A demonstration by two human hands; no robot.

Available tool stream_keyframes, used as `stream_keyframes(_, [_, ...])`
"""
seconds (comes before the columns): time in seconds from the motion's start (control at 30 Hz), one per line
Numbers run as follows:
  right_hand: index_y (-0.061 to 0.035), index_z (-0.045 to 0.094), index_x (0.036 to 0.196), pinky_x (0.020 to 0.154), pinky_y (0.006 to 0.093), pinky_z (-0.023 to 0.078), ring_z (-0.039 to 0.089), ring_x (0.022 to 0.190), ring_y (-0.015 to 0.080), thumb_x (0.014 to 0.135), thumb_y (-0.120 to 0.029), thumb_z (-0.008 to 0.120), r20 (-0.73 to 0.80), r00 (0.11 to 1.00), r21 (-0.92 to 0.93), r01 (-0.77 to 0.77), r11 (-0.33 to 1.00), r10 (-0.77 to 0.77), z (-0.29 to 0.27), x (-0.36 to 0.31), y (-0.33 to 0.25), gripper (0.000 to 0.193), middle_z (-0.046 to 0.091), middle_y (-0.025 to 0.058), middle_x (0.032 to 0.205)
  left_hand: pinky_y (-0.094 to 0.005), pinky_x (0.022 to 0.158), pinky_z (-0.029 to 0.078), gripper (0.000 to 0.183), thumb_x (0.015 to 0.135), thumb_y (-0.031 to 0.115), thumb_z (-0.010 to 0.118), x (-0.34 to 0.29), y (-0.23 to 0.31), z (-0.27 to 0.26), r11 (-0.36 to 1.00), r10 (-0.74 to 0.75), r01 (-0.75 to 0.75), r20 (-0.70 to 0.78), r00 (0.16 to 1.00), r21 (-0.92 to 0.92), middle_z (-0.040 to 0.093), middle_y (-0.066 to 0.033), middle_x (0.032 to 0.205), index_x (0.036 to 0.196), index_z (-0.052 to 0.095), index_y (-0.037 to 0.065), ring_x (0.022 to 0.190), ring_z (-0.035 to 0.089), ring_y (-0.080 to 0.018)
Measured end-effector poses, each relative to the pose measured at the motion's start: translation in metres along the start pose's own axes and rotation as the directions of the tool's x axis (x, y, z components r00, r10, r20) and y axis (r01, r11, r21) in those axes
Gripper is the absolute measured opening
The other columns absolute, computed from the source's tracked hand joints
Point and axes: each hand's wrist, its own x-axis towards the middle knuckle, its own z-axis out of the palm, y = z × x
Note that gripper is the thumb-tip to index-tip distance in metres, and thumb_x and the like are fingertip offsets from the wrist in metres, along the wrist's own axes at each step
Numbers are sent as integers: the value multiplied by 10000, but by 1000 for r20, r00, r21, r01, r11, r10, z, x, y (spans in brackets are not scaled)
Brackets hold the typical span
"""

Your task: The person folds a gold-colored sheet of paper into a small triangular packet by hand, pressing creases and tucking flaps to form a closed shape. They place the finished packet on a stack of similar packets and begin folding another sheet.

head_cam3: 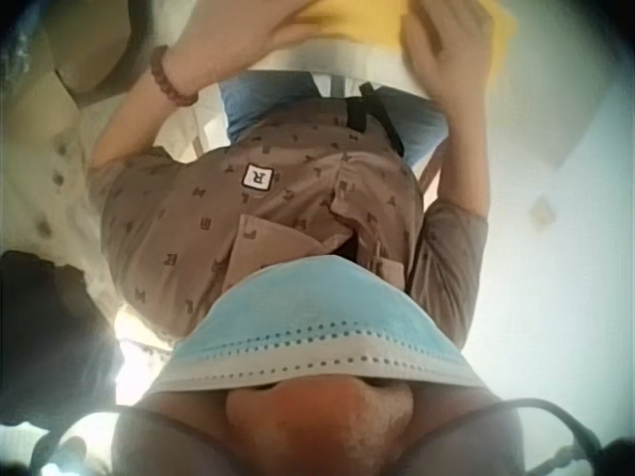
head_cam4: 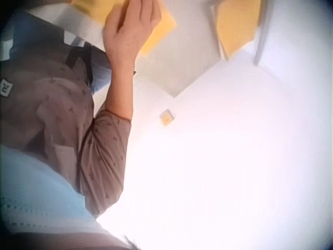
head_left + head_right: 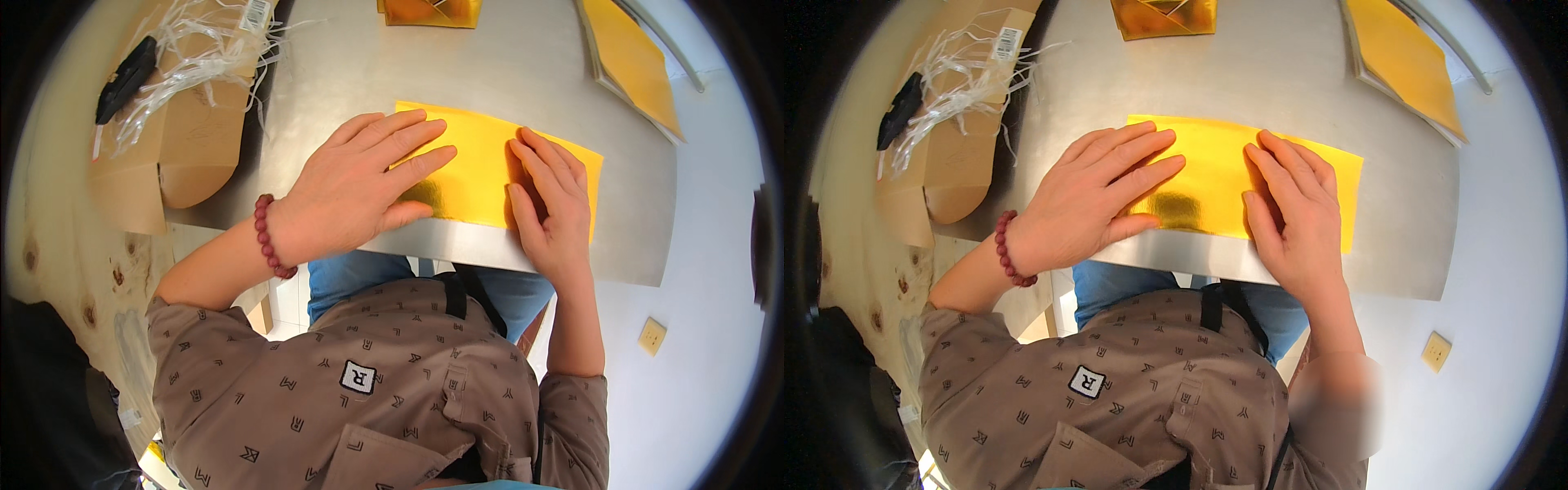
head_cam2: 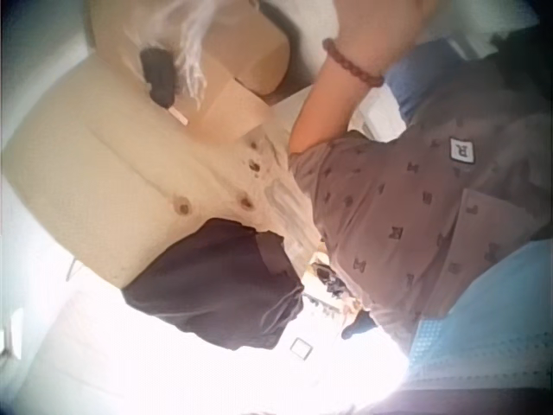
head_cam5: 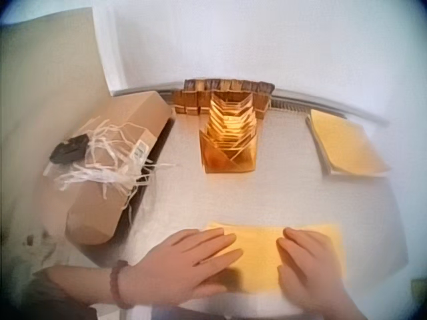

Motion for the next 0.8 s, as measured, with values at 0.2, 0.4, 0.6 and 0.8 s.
stream_keyframes(0.2, [-28, 690, 1305, 1103, 421, 427, 560, 1289, 346, 867, -51, 691, 67, 997, -41, -44, 998, 47, -2, 4, -2, 439, 640, 139, 1418, -480, 1166, 362, 676, 857, 421, 743, -4, -6, -7, 994, -83, 89, 86, 993, -59, 517, -80, 1544, 1468, 576, 184, 1436, 466, -287])
stream_keyframes(0.4, [-23, 707, 1282, 1092, 402, 422, 569, 1277, 339, 815, -8, 688, 76, 995, -39, -60, 997, 63, -2, 6, -3, 468, 645, 146, 1415, -496, 1192, 317, 689, 859, 464, 725, -4, -7, -8, 983, -123, 140, 140, 983, -120, 495, -62, 1576, 1482, 575, 212, 1465, 441, -289])
stream_keyframes(0.6, [-14, 709, 1276, 1091, 405, 424, 572, 1269, 346, 801, -1, 693, 81, 996, -49, -46, 998, 49, -2, 6, -3, 475, 644, 159, 1412, -496, 1226, 267, 700, 850, 455, 729, -5, -8, -9, 980, -135, 154, 150, 979, -129, 476, -53, 1594, 1490, 575, 219, 1493, 408, -294])
stream_keyframes(0.8, [-17, 699, 1281, 1093, 411, 424, 568, 1275, 352, 807, -8, 694, 89, 996, -60, -14, 998, 20, -4, 7, -1, 474, 641, 158, 1414, -499, 1217, 278, 703, 839, 448, 738, -7, -7, -8, 985, -126, 140, 138, 982, -99, 470, -53, 1597, 1481, 579, 209, 1492, 406, -295])
